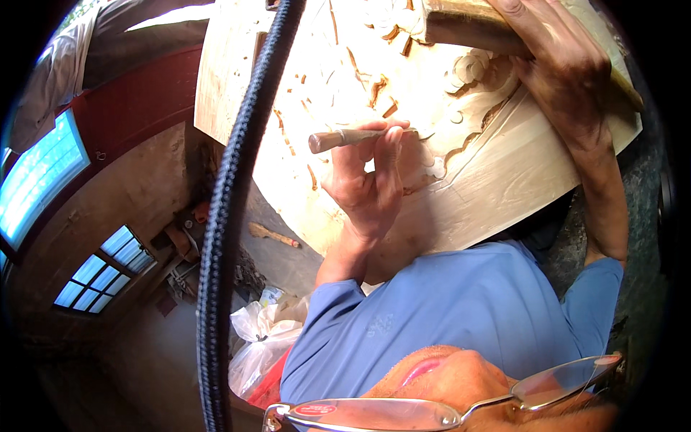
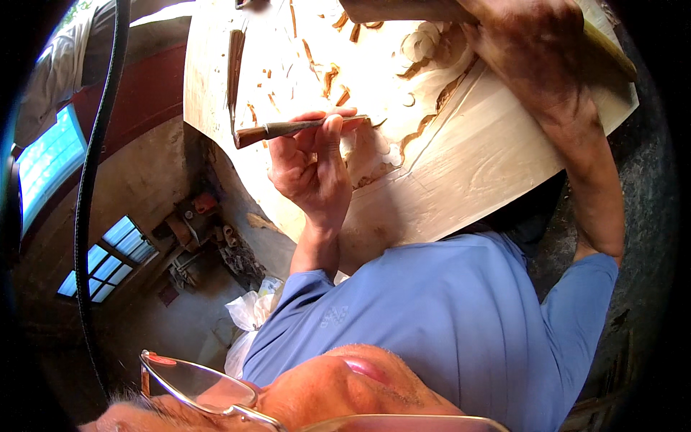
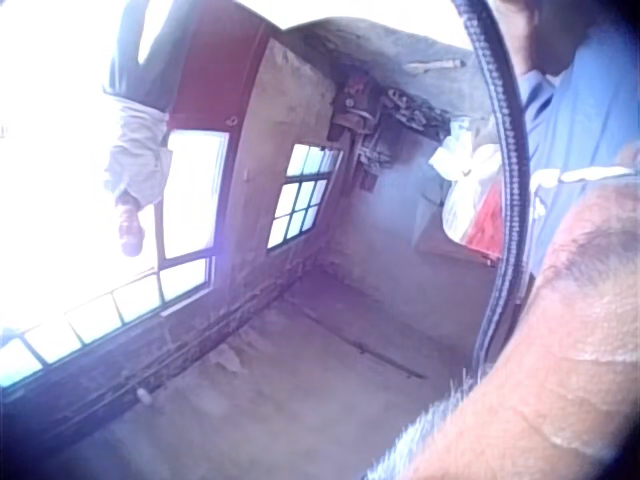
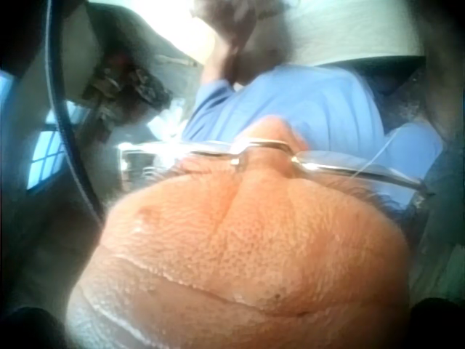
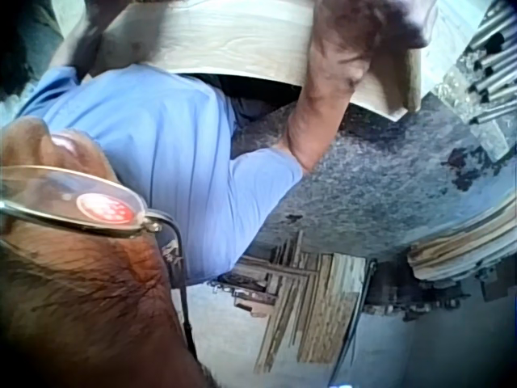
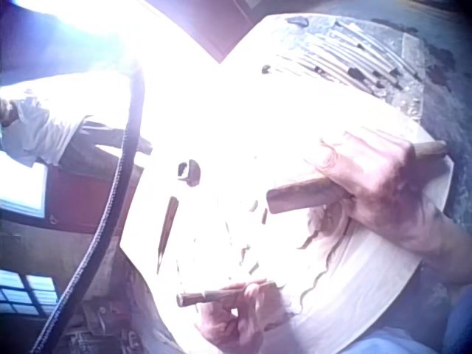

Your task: The person carves a wooden plaque by holding a chisel against the wood and striking it with a wooden mallet. They work on detailed figures in the center of the board, using different chisels from a nearby rack.

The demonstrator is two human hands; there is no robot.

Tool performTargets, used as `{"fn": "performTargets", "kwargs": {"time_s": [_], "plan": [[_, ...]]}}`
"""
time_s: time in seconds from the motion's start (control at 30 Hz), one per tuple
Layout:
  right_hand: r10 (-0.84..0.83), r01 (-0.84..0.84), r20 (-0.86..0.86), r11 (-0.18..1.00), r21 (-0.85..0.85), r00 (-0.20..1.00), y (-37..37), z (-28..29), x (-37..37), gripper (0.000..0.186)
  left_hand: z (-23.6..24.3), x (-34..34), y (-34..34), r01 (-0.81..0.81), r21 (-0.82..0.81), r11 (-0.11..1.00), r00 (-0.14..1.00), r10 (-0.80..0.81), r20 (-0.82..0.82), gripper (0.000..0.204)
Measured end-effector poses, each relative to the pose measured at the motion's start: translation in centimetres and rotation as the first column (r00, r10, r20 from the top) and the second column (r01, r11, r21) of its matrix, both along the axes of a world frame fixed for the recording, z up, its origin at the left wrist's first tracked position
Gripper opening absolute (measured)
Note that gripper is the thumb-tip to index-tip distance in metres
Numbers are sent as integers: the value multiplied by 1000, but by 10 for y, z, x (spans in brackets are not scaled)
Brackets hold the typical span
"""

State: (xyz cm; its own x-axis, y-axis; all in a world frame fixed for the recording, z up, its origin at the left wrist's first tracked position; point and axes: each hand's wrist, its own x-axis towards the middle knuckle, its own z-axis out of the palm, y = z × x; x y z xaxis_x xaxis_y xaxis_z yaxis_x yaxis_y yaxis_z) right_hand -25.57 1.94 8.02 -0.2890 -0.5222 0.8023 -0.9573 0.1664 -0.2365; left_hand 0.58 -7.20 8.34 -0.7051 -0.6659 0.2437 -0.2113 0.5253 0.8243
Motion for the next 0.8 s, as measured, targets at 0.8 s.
{"fn": "performTargets", "kwargs": {"time_s": [0.8], "plan": [[10,-10,5,1000,-13,1000,3,7,-3,38,0,-3,0,-3,8,1000,1000,4,-16,14]]}}
